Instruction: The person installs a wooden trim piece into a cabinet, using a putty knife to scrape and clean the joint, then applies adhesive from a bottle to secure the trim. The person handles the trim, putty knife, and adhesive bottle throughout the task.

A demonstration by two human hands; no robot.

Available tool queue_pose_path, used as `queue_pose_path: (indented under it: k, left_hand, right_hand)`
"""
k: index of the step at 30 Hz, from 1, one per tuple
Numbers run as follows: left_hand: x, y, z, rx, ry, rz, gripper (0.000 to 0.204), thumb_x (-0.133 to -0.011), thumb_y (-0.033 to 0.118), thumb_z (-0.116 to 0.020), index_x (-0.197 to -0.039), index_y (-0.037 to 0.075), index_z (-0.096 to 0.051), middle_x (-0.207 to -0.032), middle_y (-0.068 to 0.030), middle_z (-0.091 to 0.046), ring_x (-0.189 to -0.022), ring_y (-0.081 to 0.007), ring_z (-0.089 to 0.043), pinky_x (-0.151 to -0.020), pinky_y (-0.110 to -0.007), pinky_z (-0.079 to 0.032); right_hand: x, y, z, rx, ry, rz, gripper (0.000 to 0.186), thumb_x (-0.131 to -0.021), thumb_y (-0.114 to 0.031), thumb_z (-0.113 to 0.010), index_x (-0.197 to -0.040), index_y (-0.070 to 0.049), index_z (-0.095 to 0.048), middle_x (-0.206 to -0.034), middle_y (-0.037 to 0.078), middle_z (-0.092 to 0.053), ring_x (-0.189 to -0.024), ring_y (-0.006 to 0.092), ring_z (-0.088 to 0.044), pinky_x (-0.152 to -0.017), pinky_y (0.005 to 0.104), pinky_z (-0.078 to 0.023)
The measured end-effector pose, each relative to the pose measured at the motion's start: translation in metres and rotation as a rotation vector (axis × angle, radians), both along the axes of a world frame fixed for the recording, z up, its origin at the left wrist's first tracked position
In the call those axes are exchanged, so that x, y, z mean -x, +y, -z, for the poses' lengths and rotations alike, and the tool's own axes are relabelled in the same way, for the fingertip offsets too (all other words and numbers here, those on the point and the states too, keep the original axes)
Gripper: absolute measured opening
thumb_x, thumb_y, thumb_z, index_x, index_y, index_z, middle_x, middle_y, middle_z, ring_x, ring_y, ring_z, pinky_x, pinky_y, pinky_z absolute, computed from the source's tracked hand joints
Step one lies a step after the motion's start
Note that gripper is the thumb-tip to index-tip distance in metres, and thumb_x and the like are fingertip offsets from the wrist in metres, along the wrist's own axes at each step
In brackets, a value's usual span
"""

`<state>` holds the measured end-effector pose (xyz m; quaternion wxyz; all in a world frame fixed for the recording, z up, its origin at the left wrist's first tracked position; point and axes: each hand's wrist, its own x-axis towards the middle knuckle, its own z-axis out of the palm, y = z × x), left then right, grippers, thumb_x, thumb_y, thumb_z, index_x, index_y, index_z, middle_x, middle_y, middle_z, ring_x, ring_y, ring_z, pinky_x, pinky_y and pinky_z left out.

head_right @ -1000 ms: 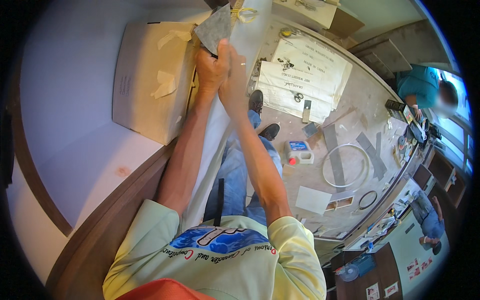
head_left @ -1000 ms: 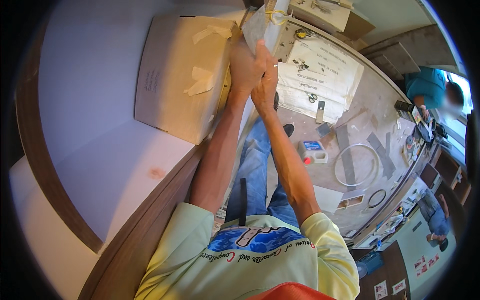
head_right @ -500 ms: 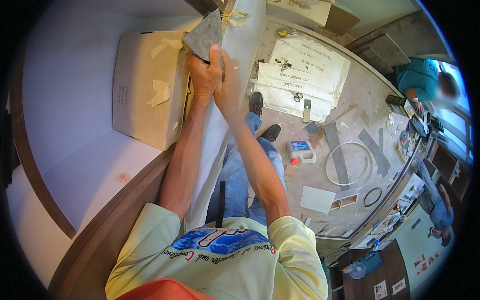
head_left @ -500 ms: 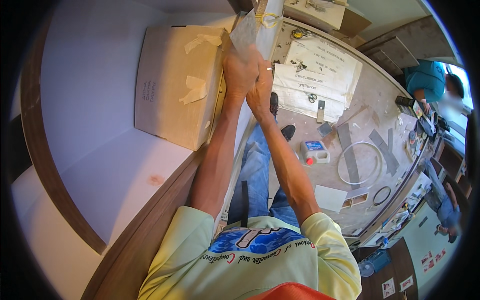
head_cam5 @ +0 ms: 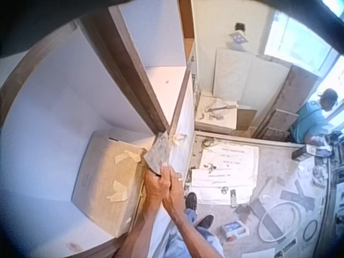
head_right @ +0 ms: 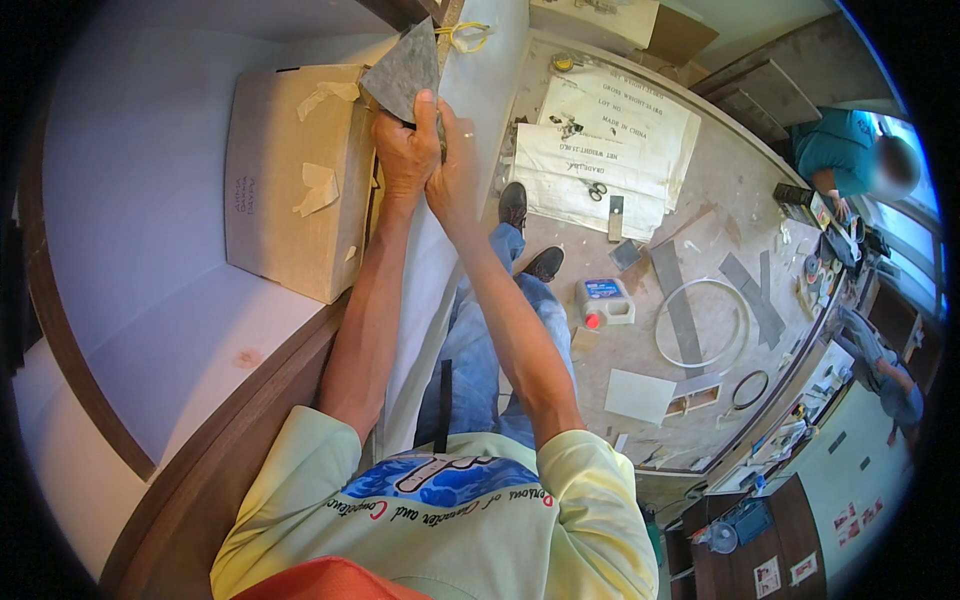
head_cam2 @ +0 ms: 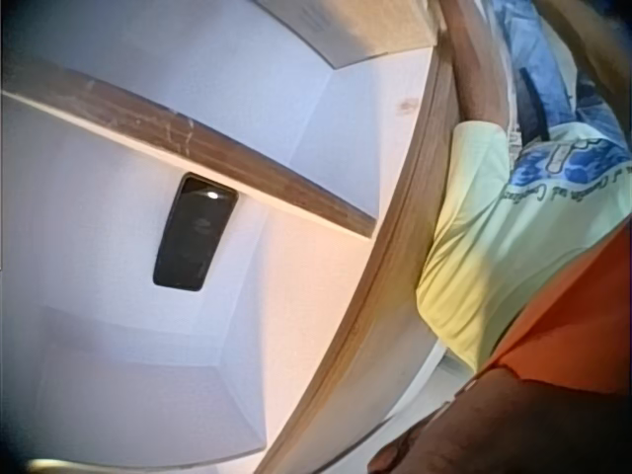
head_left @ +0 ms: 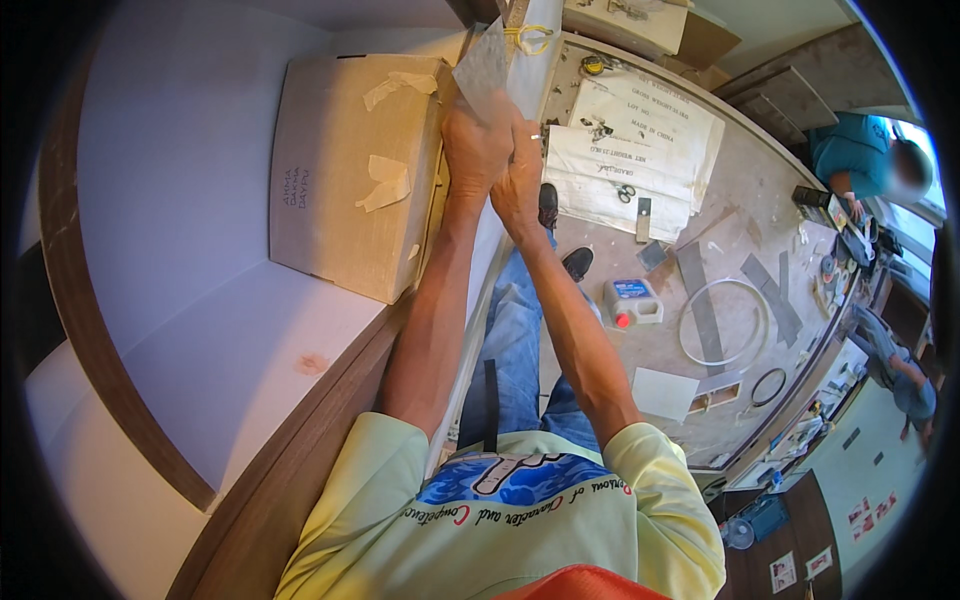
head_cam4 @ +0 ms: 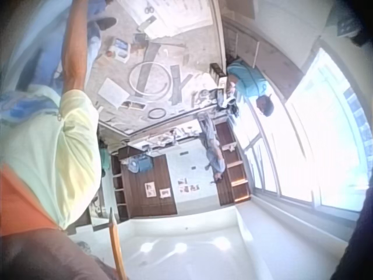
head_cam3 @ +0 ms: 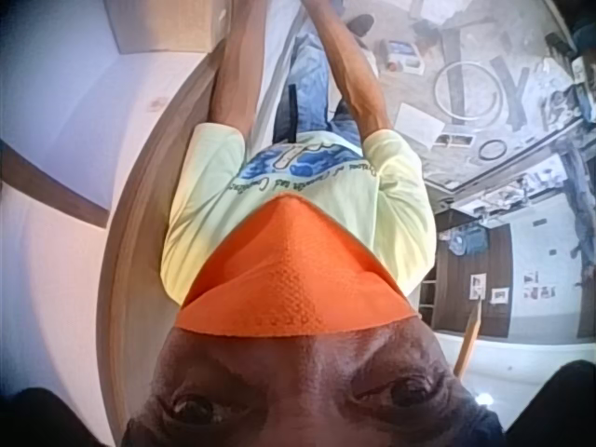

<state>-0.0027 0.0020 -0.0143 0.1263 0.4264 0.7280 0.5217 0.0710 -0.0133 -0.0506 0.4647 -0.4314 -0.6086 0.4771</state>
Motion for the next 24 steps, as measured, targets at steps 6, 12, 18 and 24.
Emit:
queue_pose_path:
  k: [6, 12, 18, 24]
  left_hand:
    - [-0.001, -0.001, 0.000, -0.011, -0.009, -0.018, 0.031, -0.097, 0.027, -0.066, -0.098, -0.004, -0.069, -0.085, -0.0162, -0.073, -0.078, -0.0284, -0.070, -0.072, -0.040, -0.053]
    - [0.001, 0.009, -0.003, 0.080, 0.015, 0.005, 0.032, -0.097, 0.027, -0.066, -0.097, -0.004, -0.069, -0.086, -0.0164, -0.073, -0.077, -0.0279, -0.069, -0.071, -0.040, -0.053]
    - [-0.004, 0.015, -0.004, -0.083, -0.100, -0.008, 0.027, -0.095, 0.022, -0.066, -0.102, -0.004, -0.067, -0.091, -0.0127, -0.071, -0.082, -0.0227, -0.066, -0.074, -0.038, -0.052]
    - [-0.004, 0.011, -0.010, -0.135, -0.035, 0.122, 0.034, -0.089, 0.014, -0.066, -0.118, -0.003, -0.062, -0.103, -0.0181, -0.067, -0.092, -0.0323, -0.067, -0.082, -0.039, -0.054]
  right_hand:
    - [-0.001, -0.001, -0.001, 0.008, 0.008, -0.007, 0.050, -0.097, -0.016, -0.065, -0.144, -0.004, -0.052, -0.115, 0.017, -0.058, -0.108, 0.0337, -0.059, -0.093, 0.0407, -0.046]
    - [0.000, 0.009, -0.007, 0.022, -0.013, -0.003, 0.050, -0.097, -0.017, -0.065, -0.144, -0.004, -0.051, -0.115, 0.019, -0.059, -0.108, 0.0357, -0.060, -0.092, 0.0417, -0.047]
    - [-0.007, 0.013, -0.010, -0.004, -0.036, -0.025, 0.049, -0.097, -0.012, -0.061, -0.144, -0.002, -0.050, -0.114, 0.021, -0.059, -0.106, 0.0377, -0.060, -0.091, 0.0431, -0.047]
    - [-0.014, 0.001, -0.014, 0.052, -0.064, 0.007, 0.047, -0.096, 0.001, -0.056, -0.142, -0.001, -0.050, -0.113, 0.021, -0.058, -0.103, 0.0372, -0.060, -0.090, 0.0422, -0.048]
